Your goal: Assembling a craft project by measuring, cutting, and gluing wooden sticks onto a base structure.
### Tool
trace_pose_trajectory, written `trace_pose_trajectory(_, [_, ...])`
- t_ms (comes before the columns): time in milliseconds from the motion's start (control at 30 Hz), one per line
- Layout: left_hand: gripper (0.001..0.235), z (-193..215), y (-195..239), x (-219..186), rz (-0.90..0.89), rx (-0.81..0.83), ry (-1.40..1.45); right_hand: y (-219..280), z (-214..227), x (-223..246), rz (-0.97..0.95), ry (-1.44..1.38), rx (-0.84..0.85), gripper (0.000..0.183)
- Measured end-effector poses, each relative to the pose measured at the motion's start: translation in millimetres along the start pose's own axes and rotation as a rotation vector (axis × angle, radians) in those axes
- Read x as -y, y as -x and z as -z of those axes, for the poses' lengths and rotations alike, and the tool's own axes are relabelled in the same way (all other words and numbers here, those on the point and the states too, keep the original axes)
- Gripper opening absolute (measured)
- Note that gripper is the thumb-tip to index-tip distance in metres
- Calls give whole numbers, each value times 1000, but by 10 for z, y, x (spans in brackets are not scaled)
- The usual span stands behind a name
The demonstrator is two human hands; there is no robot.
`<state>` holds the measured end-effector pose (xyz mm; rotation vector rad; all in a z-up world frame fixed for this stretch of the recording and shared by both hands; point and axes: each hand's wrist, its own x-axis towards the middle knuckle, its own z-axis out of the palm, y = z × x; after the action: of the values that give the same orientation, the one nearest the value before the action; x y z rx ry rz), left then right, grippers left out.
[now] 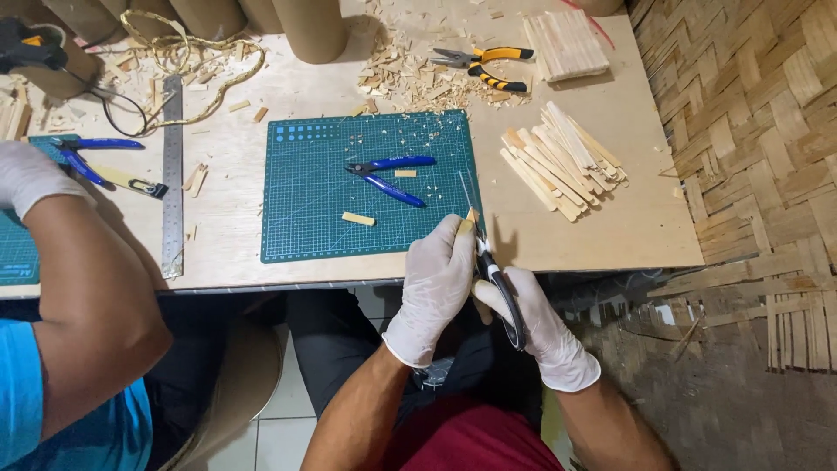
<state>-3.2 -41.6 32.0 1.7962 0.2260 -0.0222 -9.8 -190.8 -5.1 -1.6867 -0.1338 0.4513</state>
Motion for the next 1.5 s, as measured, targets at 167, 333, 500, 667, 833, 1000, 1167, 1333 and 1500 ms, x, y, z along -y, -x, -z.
trace_pose_trajectory(167, [33, 2, -52, 23, -8, -33, -5, -32, -36, -50, 26, -55, -30, 46])
trace_pose_trajectory(333, [34, -11, -79, 92, -4, -46, -6, -9, -83, 12, -4, -59, -60, 47])
trace_pose_trajectory(500, [32, -10, -102, 133, 11, -63, 1, -3, -116, 51, -67, -58, -107, 49])
trace_pose_trajectory(667, [33, 53, -122, 33, 17, -56, -12, -10, -113, 110, -61, -77, -101, 51])
trace_pose_trajectory(833, [35, 114, -251, -97, 7, -30, -105, -127, -118, 323, -41, -76, -80, 53])
trace_pose_trajectory(1000, [38, 261, -750, -173, -4, -46, -198, -634, -78, 526, -91, 24, -46, 59])
trace_pose_trajectory(1167, [35, 413, -1527, 107, 121, -96, -107, -1168, -102, 661, -234, -89, -45, 45])
trace_pose_trajectory(1333, [32, 435, -2244, 592, 222, -129, -17, -1509, -150, 591, -314, -121, -82, 47])
trace_pose_trajectory(1500, [32, 432, -2367, 683, 304, -156, 28, -1549, -170, 681, -357, -127, -104, 36])
